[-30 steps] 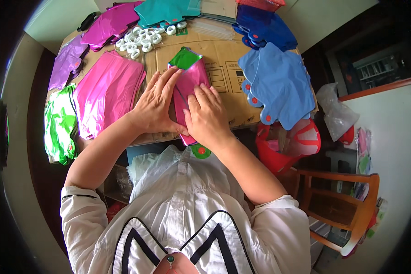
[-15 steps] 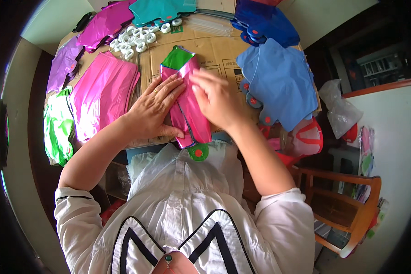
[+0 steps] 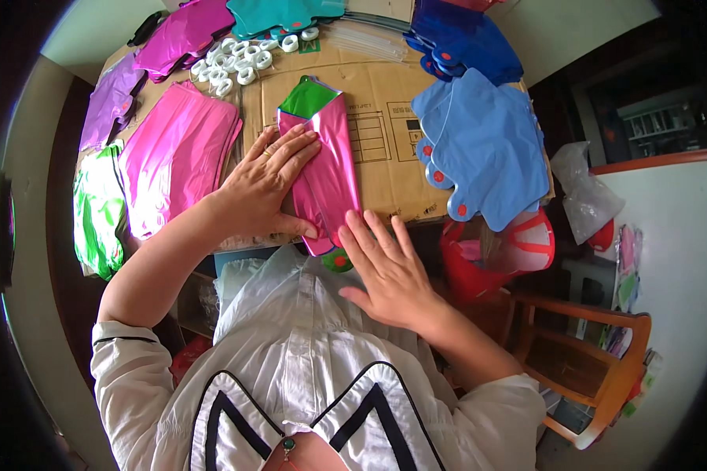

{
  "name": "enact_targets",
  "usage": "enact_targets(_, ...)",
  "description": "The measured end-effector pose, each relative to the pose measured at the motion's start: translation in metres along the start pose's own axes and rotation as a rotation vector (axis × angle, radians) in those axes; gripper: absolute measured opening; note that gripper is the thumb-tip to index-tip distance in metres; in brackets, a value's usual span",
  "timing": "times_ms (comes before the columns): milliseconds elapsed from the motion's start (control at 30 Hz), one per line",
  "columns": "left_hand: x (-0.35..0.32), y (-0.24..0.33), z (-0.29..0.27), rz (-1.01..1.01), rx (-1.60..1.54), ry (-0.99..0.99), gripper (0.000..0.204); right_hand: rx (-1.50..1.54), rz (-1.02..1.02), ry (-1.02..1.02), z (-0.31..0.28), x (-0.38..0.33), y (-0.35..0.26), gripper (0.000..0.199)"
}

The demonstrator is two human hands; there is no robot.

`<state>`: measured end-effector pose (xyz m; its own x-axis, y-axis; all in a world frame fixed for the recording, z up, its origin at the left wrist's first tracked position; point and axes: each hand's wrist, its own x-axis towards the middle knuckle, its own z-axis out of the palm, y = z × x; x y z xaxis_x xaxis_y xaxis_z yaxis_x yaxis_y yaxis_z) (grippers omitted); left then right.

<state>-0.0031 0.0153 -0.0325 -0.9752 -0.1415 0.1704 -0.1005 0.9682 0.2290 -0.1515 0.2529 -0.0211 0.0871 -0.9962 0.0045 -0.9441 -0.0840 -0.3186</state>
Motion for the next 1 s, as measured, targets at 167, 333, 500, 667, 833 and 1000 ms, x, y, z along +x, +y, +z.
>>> enact_targets(167, -0.005, -0.002, 0.005, -0.007, 0.019, 0.024, 0.116, 0.742, 0.367, 0.458, -0.033, 0.048, 0.041, 0.028)
enact_targets(333, -0.005, 0.002, 0.005, -0.035, 0.082, 0.058, 0.115, 0.382, 0.515, -0.096, -0.046, 0.144, 0.075, 0.033)
enact_targets(500, -0.01, 0.003, 0.002, -0.145, -0.11, 0.235, 0.13, 0.487, 0.547, -0.112, -0.043, 0.149, 0.064, 0.03)
enact_targets(667, -0.013, 0.027, 0.003, -0.54, -1.423, 0.703, 0.079, 1.093, 0.376, 0.222, -0.027, 0.107, 0.045, 0.026)
enact_targets(833, -0.01, 0.053, -0.021, -0.559, -1.713, 0.247, 0.019, 1.393, 0.333, 0.367, -0.027, 0.078, 0.02, 0.018)
enact_targets(1000, -0.02, 0.06, -0.034, -0.528, -1.534, 0.186, 0.017, 1.47, 0.237, 0.073, -0.032, 0.052, 0.004, 0.024)
